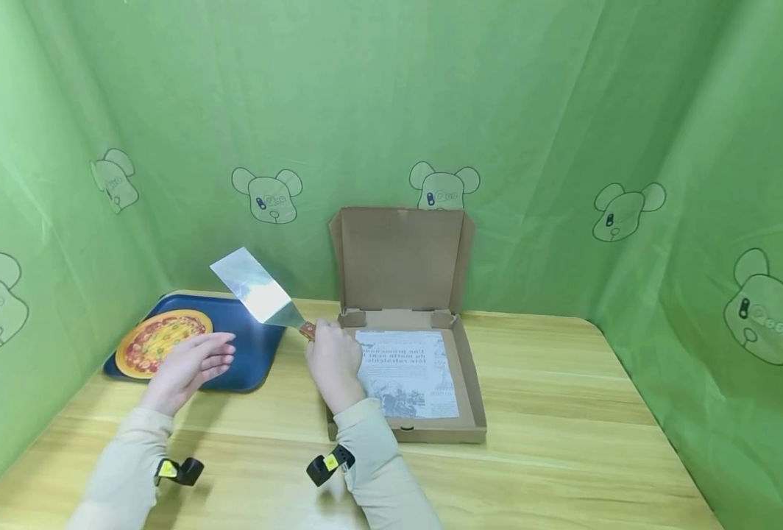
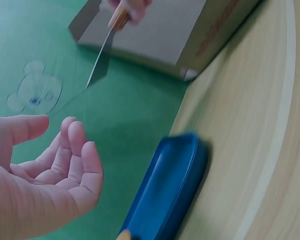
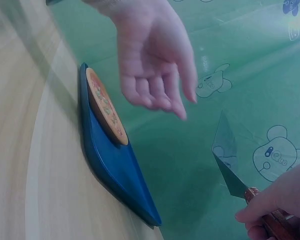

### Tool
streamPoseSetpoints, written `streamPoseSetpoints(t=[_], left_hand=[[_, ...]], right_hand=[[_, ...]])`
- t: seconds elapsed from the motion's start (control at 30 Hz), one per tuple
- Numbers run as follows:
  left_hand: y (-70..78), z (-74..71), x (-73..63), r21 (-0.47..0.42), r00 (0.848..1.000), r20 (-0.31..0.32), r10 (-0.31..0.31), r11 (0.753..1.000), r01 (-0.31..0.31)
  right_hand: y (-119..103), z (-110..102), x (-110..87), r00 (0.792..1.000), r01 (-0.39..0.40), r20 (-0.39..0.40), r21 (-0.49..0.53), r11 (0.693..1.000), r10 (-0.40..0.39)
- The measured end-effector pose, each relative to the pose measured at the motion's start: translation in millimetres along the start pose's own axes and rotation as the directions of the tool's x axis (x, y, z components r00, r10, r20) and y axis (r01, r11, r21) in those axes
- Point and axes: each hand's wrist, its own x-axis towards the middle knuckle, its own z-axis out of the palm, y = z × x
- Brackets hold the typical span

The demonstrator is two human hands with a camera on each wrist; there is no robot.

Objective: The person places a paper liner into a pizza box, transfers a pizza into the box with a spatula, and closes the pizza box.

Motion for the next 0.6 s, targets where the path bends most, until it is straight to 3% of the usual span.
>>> streamPoseSetpoints(t=[0.27, 0.43, 0.6], left_hand=[[0.6, -48.6, -14.4, 0.047, 1.0, -0.011, -0.024, 0.999, 0.024], [-1.0, -85.8, -21.5, 0.001, 0.998, -0.049, -0.051, 0.999, 0.051], [-6.0, -119.1, -28.5, -0.058, 0.988, -0.105, -0.116, 0.992, 0.11]], right_hand=[[2.4, -3.5, 0.4, 1.0, -0.013, 0.025, -0.002, 1.0, 0.013], [4.4, -1.5, 1.2, 1.0, 0.001, 0.01, -0.005, 1.0, -0.001], [3.7, -1.7, 2.2, 1.0, 0.011, 0.021, -0.003, 1.0, -0.011]])
